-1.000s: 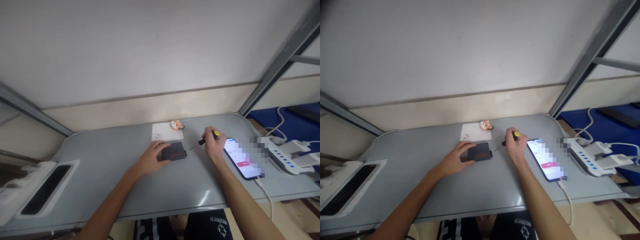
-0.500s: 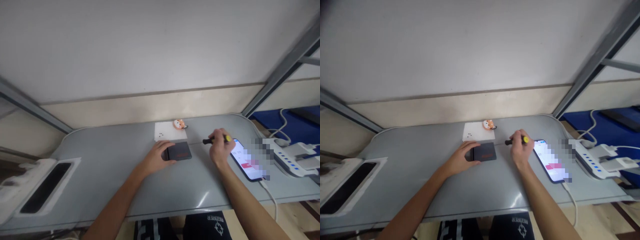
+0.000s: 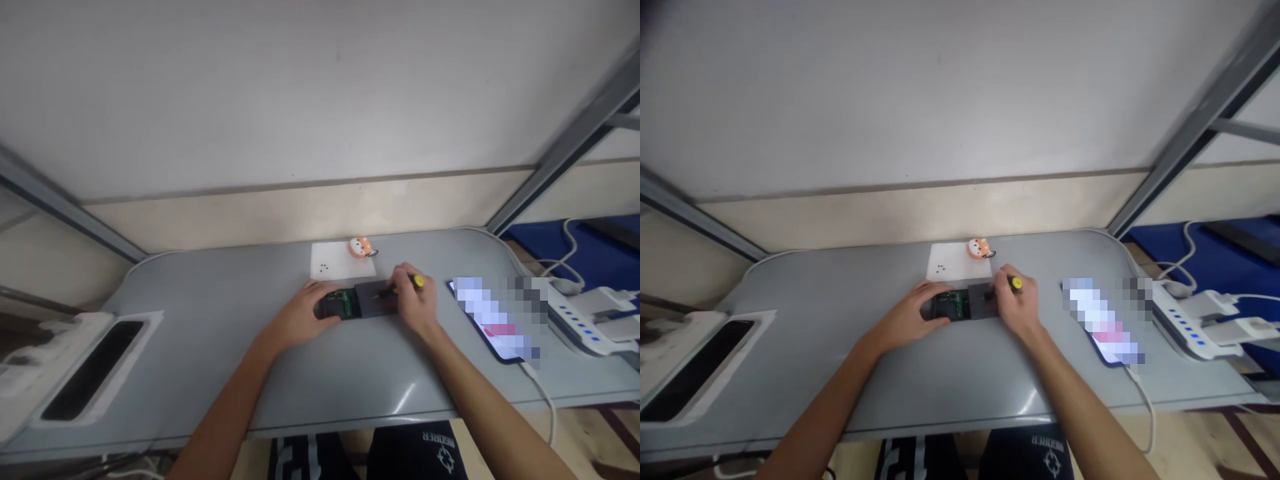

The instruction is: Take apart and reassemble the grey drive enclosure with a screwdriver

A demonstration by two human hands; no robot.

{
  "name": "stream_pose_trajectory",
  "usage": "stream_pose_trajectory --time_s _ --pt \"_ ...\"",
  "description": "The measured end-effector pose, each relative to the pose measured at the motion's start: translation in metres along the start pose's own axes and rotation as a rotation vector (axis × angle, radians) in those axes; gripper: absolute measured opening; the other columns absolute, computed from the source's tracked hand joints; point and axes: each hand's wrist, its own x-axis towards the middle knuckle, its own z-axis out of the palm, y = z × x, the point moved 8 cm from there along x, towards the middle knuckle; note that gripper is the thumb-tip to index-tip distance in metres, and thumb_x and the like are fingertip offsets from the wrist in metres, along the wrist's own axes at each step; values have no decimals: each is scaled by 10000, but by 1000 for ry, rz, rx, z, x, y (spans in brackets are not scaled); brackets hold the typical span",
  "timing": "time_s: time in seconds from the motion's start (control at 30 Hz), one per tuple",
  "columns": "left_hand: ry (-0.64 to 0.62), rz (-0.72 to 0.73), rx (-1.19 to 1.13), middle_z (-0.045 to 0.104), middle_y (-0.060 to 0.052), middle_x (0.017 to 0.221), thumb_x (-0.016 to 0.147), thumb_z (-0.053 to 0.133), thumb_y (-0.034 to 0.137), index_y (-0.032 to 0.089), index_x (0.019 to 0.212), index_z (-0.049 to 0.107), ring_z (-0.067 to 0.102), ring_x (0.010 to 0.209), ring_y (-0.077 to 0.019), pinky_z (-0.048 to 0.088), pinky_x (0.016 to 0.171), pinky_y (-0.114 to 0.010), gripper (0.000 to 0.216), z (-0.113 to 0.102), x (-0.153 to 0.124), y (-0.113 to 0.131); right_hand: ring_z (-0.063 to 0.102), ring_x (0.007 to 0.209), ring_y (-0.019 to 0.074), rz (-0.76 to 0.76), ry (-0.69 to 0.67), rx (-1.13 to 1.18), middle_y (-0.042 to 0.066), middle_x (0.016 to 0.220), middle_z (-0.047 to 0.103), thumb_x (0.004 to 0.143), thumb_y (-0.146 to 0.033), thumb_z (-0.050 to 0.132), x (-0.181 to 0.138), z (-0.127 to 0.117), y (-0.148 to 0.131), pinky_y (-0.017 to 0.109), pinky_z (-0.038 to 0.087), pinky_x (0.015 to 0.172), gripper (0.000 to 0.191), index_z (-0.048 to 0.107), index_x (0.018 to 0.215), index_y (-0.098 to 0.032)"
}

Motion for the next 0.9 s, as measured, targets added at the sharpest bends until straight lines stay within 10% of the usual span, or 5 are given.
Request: stream_pose_trajectory --time_s 0.27,0.53,0.9 --pt "18 69 93 652 -64 1366 908 710 211 304 1383 610 549 1335 -279 461 1165 -516 494 -3 -2 2 482 555 148 -14 144 -35 -18 558 505 944 -341 503 11 -22 0 285 374 542 367 572 605 -215" --pt "102 91 161 658 -76 1342 947 657 218 269 1391 574 582 1274 -268 468 1138 -491 455 -2 0 5 506 584 135 -62 -106 -45 -18 620 574 1000 -431 529 0 12 -4 275 396 597 393 627 697 -201" --pt "120 135 213 654 -80 1330 947 644 214 256 1372 573 584 1266 -266 458 1125 -480 434 3 0 14 520 603 140 -93 -107 -34 -9 645 603 1005 -422 536 -1 12 -5 277 409 622 386 638 708 -199"
